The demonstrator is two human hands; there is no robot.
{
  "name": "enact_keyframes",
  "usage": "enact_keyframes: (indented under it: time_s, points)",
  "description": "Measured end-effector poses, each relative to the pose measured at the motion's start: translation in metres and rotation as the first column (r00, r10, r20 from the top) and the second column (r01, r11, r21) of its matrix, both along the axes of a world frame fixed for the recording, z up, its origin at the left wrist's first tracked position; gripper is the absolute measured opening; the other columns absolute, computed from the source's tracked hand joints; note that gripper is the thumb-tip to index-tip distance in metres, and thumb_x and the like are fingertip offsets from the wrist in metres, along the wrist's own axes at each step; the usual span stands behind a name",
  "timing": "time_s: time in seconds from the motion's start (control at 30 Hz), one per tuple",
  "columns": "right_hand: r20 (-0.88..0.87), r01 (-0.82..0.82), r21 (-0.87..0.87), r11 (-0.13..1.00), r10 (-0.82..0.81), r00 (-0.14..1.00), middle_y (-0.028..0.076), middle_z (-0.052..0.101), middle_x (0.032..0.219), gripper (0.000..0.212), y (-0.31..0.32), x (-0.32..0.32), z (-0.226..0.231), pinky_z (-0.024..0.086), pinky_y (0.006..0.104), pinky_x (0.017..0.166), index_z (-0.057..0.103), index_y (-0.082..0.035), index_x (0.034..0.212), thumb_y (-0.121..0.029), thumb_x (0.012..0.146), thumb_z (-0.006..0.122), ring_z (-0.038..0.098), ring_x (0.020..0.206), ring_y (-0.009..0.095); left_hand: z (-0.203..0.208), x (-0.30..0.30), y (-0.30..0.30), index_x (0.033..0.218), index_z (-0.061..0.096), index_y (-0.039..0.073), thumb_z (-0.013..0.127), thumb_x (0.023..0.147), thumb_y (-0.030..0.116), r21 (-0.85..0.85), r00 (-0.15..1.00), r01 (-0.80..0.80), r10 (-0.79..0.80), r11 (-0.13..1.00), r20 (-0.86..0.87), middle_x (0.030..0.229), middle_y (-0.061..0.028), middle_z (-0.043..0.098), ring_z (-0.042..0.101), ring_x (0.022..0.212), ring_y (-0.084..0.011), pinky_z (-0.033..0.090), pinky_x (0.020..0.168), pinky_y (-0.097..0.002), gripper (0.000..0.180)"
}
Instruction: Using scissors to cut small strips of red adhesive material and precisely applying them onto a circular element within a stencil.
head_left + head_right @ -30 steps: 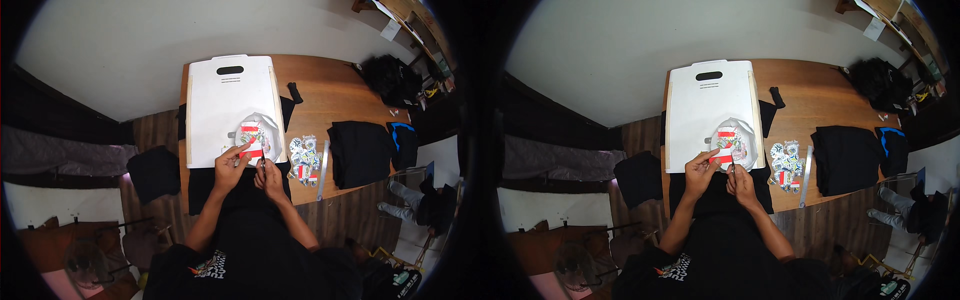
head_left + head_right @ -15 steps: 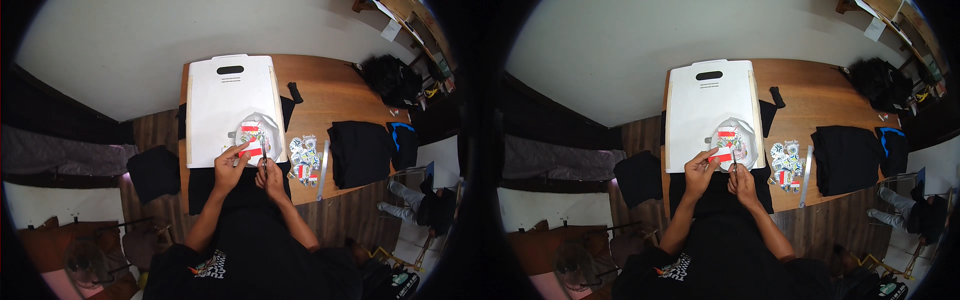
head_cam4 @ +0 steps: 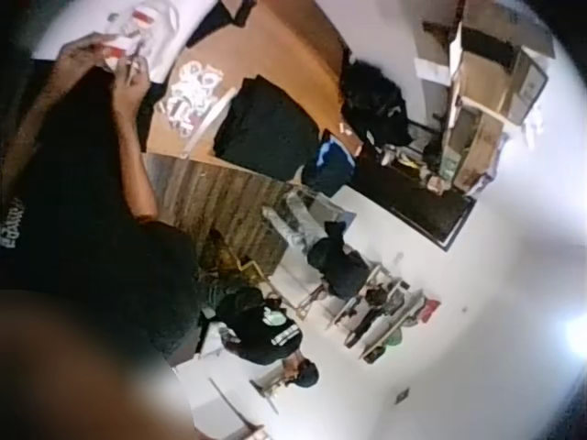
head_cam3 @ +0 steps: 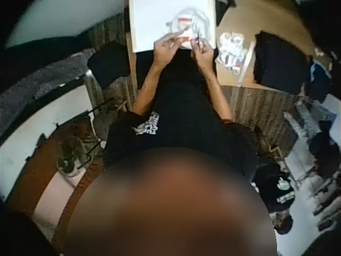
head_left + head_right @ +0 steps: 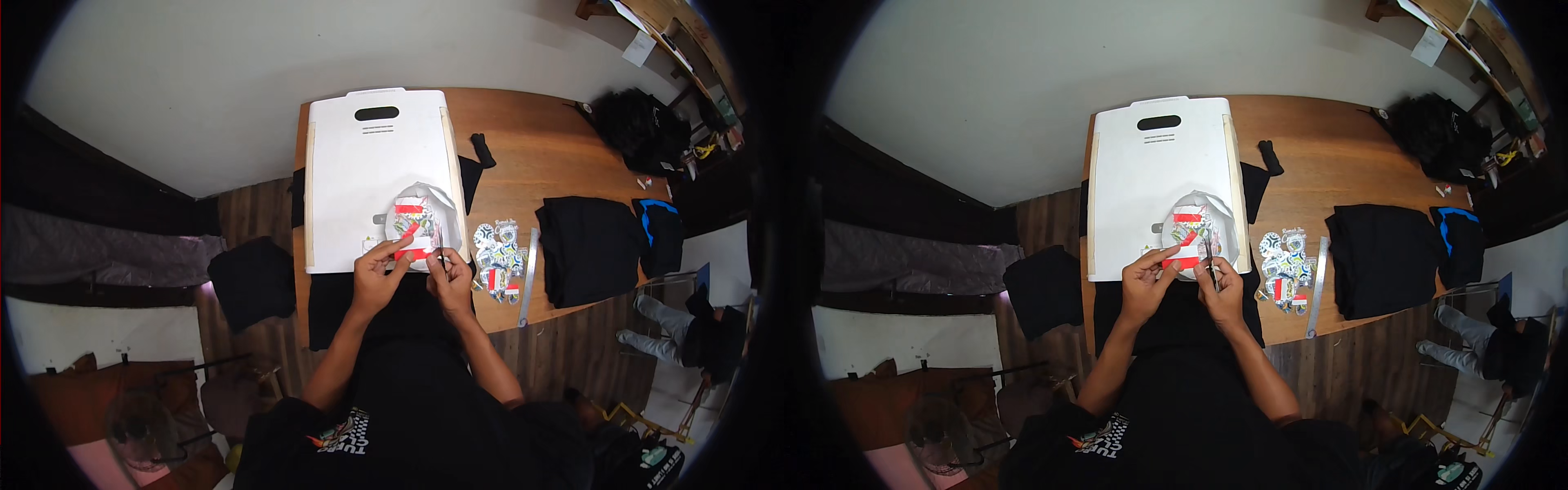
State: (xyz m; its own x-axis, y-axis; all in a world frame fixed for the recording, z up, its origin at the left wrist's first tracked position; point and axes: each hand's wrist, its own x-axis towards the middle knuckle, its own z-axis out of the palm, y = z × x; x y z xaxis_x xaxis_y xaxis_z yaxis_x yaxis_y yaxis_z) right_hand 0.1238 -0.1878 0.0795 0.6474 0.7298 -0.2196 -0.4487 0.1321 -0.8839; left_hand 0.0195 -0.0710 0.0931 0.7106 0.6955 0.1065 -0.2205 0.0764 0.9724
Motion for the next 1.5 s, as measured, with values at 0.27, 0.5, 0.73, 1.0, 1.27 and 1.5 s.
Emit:
enact_keyframes:
  time_s: [0.27,0.5,0.73,1.0,1.27,1.5]
  points:
    - [0.011,-0.003,-0.043,0.999,0.003,1.000,-0.007,0.043,0.054,0.016,0.000,0.004,0.003,0.024,0.0229,0.041,0.056,-0.004,0.103,-0.019,0.101,0.062,0.032,0.040,0.003,-0.002,0.000,0.000,0.122,0.065,-0.008,0.067,0.091,-0.006,-0.024,1.000,0.010,-0.010,1.000,-0.006,0.108,-0.0106,0.067,0.062,0.098,-0.0115,0.050,0.086,-0.0236,0.031]
    - [0.018,0.062,-0.021,0.998,-0.061,0.998,-0.007,0.042,0.053,0.018,0.000,0.011,-0.003,0.025,0.0225,0.040,0.056,-0.005,0.102,-0.022,0.102,0.061,0.031,0.039,0.003,0.002,0.001,-0.002,0.123,0.065,-0.008,0.067,0.091,-0.007,-0.032,1.000,0.005,-0.006,0.999,-0.012,0.108,-0.0106,0.066,0.062,0.099,-0.0116,0.050,0.087,-0.0238,0.031]
    - [-0.002,-0.015,0.018,1.000,0.015,1.000,-0.006,0.034,0.052,0.023,-0.018,0.004,-0.006,0.026,0.0234,0.041,0.054,-0.003,0.109,-0.026,0.106,0.050,0.027,0.039,0.004,0.002,0.003,0.001,0.125,0.063,-0.008,0.066,0.092,-0.006,-0.054,0.999,-0.044,0.042,0.998,-0.032,0.108,-0.0112,0.065,0.062,0.100,-0.0126,0.050,0.090,-0.0249,0.033]
    - [0.043,-0.214,0.124,0.969,0.211,0.977,-0.004,0.031,0.057,0.038,-0.031,-0.020,-0.013,0.026,0.0230,0.042,0.053,0.000,0.111,-0.035,0.110,0.037,0.026,0.042,0.005,0.006,0.002,0.007,0.127,0.060,-0.010,0.064,0.094,-0.005,-0.040,0.992,-0.124,0.123,0.991,-0.035,0.109,-0.0118,0.065,0.063,0.101,-0.0125,0.051,0.091,-0.0253,0.034]
    - [-0.081,-0.214,0.152,0.965,0.228,0.970,-0.004,0.029,0.056,0.039,-0.023,-0.018,-0.013,0.025,0.0230,0.042,0.052,-0.001,0.106,-0.037,0.110,0.036,0.024,0.041,0.005,0.008,0.003,0.004,0.126,0.063,-0.008,0.066,0.092,-0.008,-0.084,0.996,-0.087,0.084,0.993,-0.038,0.108,-0.0094,0.064,0.061,0.100,-0.0114,0.049,0.089,-0.0237,0.034]
    - [-0.030,-0.231,0.164,0.959,0.239,0.971,-0.003,0.028,0.056,0.042,-0.018,-0.013,-0.007,0.024,0.0243,0.042,0.051,-0.002,0.108,-0.040,0.110,0.033,0.023,0.041,0.006,0.006,0.002,0.001,0.125,0.062,-0.009,0.066,0.092,-0.007,-0.041,0.999,-0.033,0.033,0.999,-0.011,0.112,-0.0125,0.065,0.063,0.103,-0.0140,0.051,0.092,-0.0256,0.033]
